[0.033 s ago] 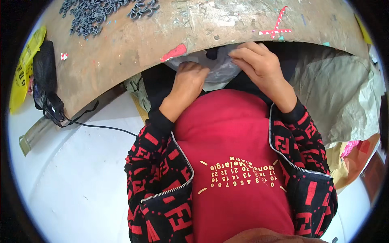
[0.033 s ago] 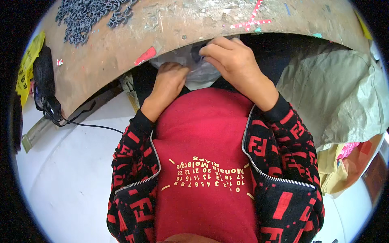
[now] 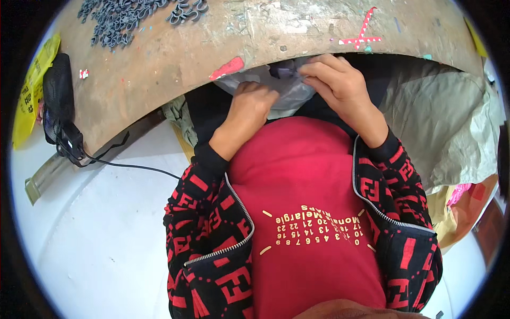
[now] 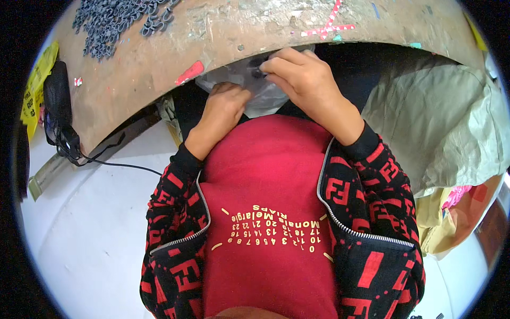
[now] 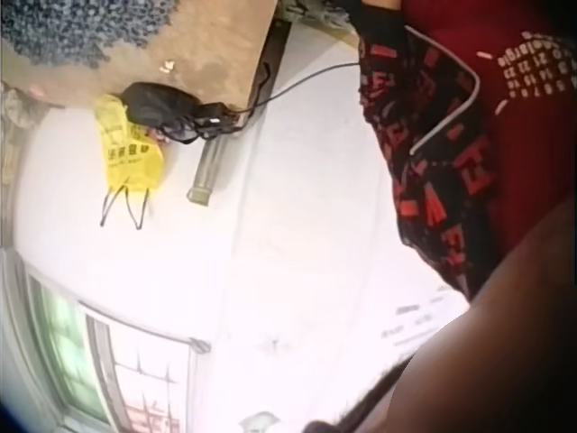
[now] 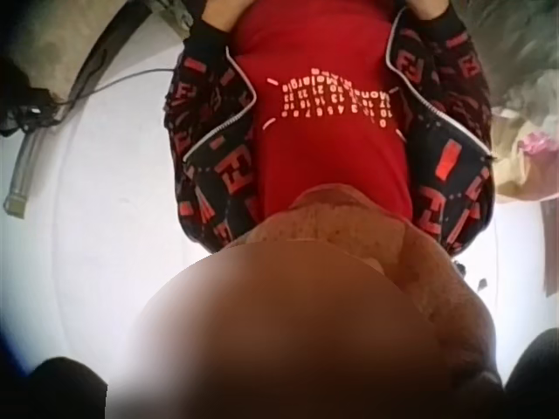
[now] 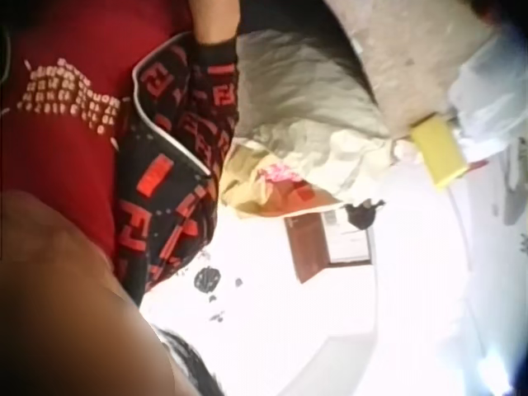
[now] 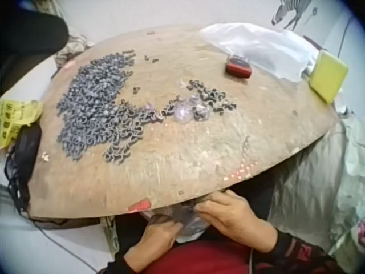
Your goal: Manually placing small grey plastic components into individual plastic bags and grouping them.
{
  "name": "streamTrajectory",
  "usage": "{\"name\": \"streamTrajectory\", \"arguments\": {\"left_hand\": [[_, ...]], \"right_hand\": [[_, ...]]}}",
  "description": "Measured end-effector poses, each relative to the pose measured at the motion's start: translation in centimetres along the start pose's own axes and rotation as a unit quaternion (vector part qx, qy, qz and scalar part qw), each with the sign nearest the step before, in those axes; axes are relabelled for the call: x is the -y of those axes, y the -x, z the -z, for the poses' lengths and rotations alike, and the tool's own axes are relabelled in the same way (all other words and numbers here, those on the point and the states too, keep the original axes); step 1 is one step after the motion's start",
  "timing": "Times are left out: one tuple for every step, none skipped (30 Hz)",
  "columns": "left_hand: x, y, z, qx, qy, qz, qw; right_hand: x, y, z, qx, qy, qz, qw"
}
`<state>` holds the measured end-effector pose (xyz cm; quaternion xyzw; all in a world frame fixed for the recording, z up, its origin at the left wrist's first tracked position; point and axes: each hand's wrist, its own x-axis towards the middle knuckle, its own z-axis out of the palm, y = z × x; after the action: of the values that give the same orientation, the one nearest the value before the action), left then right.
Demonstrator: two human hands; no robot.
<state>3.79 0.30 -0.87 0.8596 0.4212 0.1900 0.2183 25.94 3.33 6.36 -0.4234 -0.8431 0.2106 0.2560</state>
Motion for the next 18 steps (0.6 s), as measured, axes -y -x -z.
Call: {"name": "streamTrajectory", "arguments": {"left_hand": [[-0.4, 0.1, -0.5, 0.011, 0.009, -0.024, 1.0], [-0.6, -0.4, -0.3, 0.021, 0.014, -0.049, 0.998], [-0.8, -0.4, -0.3, 0.018, 0.012, -0.054, 0.998], [-1.1, -0.2, -0.3, 0.013, 0.015, -0.049, 0.999], [-1.3, -0.2, -0.3, 0.005, 0.015, -0.044, 0.999], [-1.3, -0.3, -0.2, -0.002, 0.01, -0.051, 0.999], [-1.2, -0.2, -0.1, 0.003, 0.007, -0.041, 0.999], [-1.1, -0.1, 0.1, 0.009, 0.006, -0.032, 0.999], [-1.0, 0.0, 0.2, 0.022, -0.001, -0.033, 0.999], [-1.1, 0.2, 0.4, 0.013, -0.007, -0.039, 0.999], [-1.3, 0.1, 0.5, 0.018, 0.007, -0.032, 0.999], [-1.4, 0.1, 0.6, 0.029, 0.02, -0.023, 0.999], [-1.4, 0.1, 0.7, 0.048, 0.042, -0.011, 0.998], [-1.5, 0.1, 0.8, 0.042, 0.039, -0.019, 0.998], [-1.7, 0.3, 1.2, 0.022, 0.057, -0.01, 0.998], [-1.9, 0.4, 1.5, 0.002, 0.075, -0.001, 0.997], [-2.0, 0.6, 2.1, -0.004, 0.07, 0.001, 0.998], [-2.2, 0.5, 2.8, 0.007, 0.084, 0.008, 0.996]], "right_hand": [[-0.1, 0.1, 0.2, -0.016, -0.002, 0.005, 1.0], [-0.1, 0.1, 0.5, -0.019, 0.001, 0.006, 1.0], [0.1, 0.2, 1.1, -0.016, -0.053, -0.027, 0.998], [0.4, 0.2, 1.7, -0.014, -0.106, -0.06, 0.992], [0.6, -0.1, 2.5, -0.009, -0.121, -0.06, 0.991], [0.6, -0.8, 3.2, -0.014, -0.114, -0.054, 0.992], [0.7, -1.7, 4.0, -0.021, -0.098, -0.028, 0.995], [1.0, -2.3, 4.9, -0.028, -0.082, -0.005, 0.996], [0.7, -3.4, 5.5, -0.061, -0.039, 0.039, 0.997], [0.0, -4.4, 5.8, -0.066, -0.031, 0.048, 0.996], [-0.8, -5.4, 6.2, -0.079, -0.026, 0.02, 0.996], [-2.1, -6.3, 6.5, -0.093, -0.027, -0.009, 0.995], [-3.7, -7.2, 6.3, -0.097, -0.022, -0.006, 0.995], [-5.2, -8.0, 6.0, -0.131, -0.02, -0.036, 0.99], [-6.0, -8.9, 5.7, -0.165, -0.021, -0.063, 0.984], [-6.7, -9.5, 5.5, -0.168, -0.018, -0.056, 0.984], [-7.0, -10.2, 5.0, -0.184, -0.008, -0.053, 0.981], [-7.5, -10.7, 4.6, -0.2, 0.005, -0.054, 0.978]]}}
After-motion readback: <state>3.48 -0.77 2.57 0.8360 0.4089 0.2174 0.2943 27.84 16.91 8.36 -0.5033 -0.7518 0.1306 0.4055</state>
